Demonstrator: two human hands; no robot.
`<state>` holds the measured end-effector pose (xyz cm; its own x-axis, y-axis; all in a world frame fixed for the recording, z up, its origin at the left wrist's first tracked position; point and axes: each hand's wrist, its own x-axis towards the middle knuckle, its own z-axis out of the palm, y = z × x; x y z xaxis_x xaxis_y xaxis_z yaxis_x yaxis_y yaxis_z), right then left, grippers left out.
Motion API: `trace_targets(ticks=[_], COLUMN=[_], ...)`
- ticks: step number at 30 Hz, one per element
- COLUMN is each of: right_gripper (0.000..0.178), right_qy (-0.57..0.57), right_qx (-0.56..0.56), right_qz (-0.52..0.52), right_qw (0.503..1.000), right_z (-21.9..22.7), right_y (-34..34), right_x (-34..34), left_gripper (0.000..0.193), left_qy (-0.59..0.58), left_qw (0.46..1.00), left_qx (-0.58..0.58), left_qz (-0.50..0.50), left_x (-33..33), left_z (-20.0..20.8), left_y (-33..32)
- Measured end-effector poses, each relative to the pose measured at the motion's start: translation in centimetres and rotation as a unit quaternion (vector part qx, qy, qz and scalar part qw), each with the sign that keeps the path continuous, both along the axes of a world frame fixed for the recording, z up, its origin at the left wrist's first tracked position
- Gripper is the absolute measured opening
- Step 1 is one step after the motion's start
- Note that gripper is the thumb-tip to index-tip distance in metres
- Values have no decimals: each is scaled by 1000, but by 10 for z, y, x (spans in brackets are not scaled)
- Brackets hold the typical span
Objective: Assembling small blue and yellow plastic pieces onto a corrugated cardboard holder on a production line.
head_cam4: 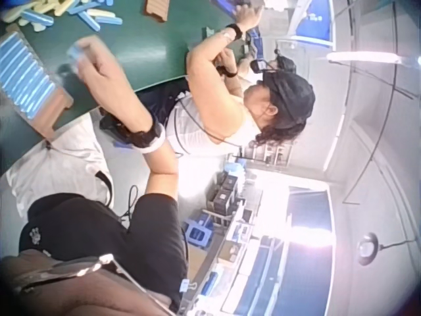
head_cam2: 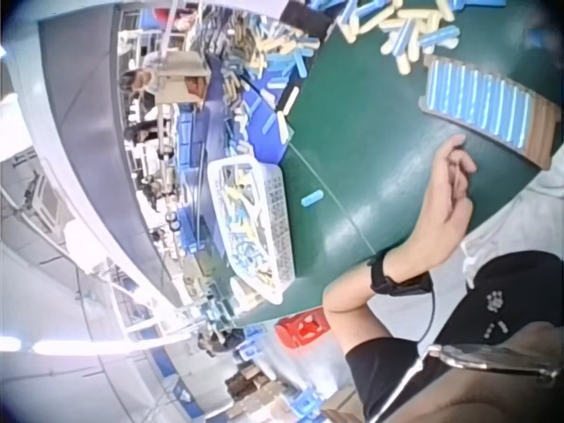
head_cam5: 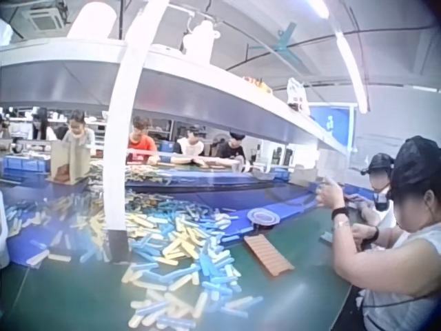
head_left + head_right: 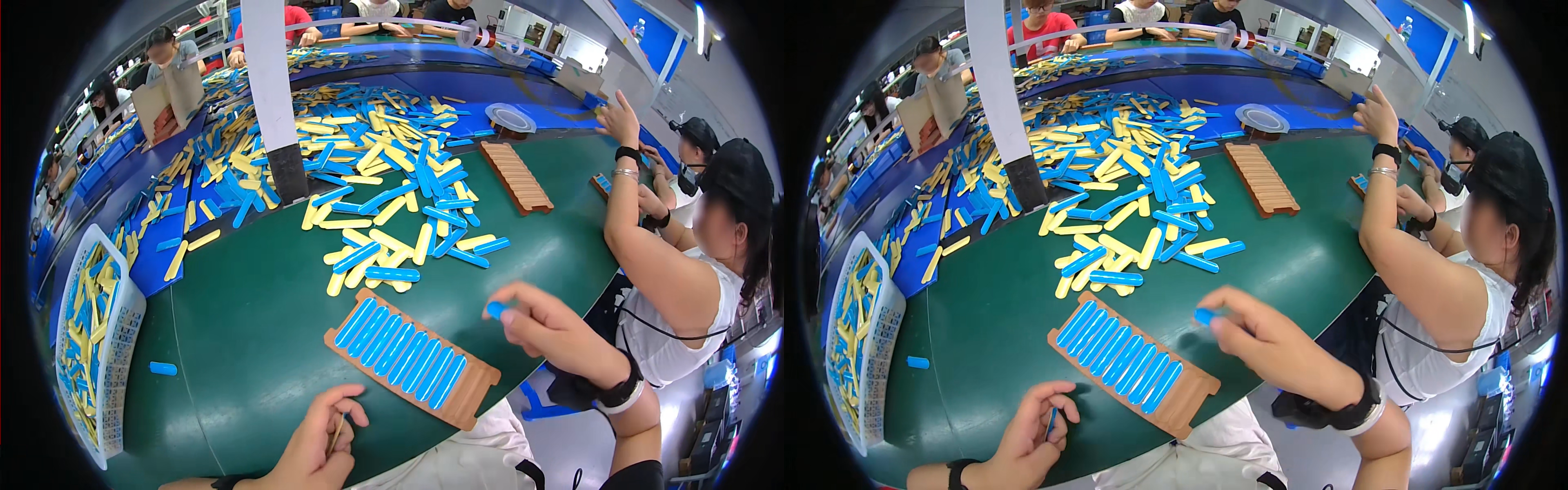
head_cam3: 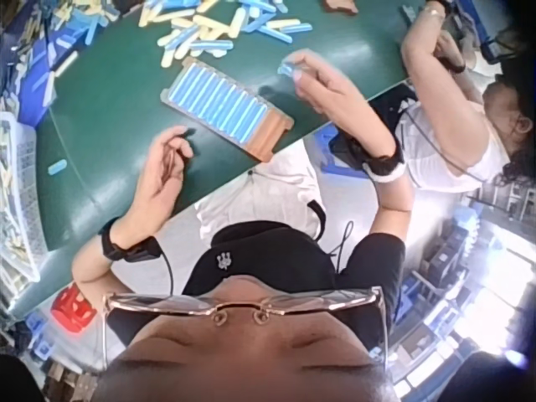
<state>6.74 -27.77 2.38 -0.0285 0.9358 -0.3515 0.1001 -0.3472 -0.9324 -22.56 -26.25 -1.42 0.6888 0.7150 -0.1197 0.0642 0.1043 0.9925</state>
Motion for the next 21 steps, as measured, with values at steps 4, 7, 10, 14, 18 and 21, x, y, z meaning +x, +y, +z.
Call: trace_targets(ticks=[4,7,10,14,18,21], right_gripper=[22,21,23,27,46,59], right_qy=[-180,-145,-115,-137,-257,-269], right_qx=[-8,-51,-155,-89,-24,-50], right_qz=[205,215,234,247,229,224], right_qw=[962,964,953,955,938,936], right_z=[5,4,10,-11,-18,-6], right_y=[-2,0,17,22,27,27], right_x=[9,14,15,15,7,-5], left_gripper=[38,31,32,32,33,29], left_qy=[-42,-6,0,33,9,5], left_qw=[994,995,991,995,994,995], left_qx=[-85,-75,-56,-56,-41,-35], left_qz=[52,70,119,75,99,94], left_x=[0,3,6,2,3,3], left_z=[-2,-4,4,10,5,-8], left_y=[-1,-2,2,7,4,3])
